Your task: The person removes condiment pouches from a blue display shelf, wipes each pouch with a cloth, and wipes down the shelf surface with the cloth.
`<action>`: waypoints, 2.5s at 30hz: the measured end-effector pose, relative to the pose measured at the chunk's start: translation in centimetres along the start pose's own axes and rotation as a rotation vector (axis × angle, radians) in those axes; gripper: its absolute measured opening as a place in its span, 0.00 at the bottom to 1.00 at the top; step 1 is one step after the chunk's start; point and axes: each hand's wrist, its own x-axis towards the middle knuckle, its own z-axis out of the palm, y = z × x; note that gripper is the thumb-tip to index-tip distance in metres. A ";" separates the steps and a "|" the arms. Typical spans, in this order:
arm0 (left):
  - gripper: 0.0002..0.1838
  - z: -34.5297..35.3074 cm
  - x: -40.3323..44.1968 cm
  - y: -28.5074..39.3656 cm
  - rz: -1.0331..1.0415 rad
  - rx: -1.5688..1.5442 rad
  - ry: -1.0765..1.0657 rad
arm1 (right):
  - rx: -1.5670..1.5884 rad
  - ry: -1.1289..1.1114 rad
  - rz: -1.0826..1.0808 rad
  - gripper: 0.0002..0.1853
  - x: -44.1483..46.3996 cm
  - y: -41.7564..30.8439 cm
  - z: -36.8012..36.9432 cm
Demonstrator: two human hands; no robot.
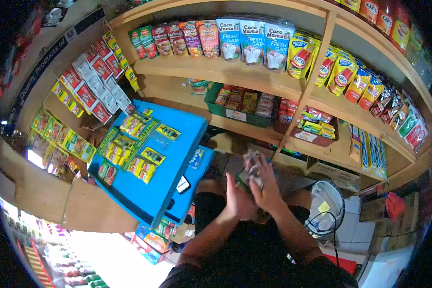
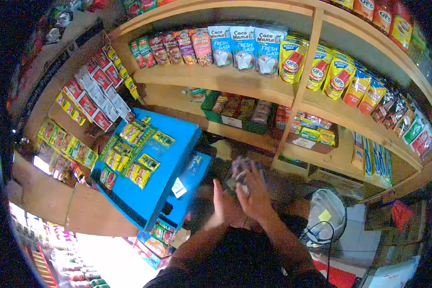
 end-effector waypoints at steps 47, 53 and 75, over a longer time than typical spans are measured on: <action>0.54 -0.7 2.2 2.4 0.157 0.288 0.333 | 0.038 -0.084 0.358 0.20 -4.3 9.1 0.1; 0.49 -2.6 3.1 2.1 0.281 0.406 0.375 | 0.371 0.150 0.460 0.20 -3.9 5.1 1.0; 0.33 -4.1 3.1 -1.1 0.177 1.252 0.276 | 1.722 0.312 1.068 0.29 -8.0 11.7 2.1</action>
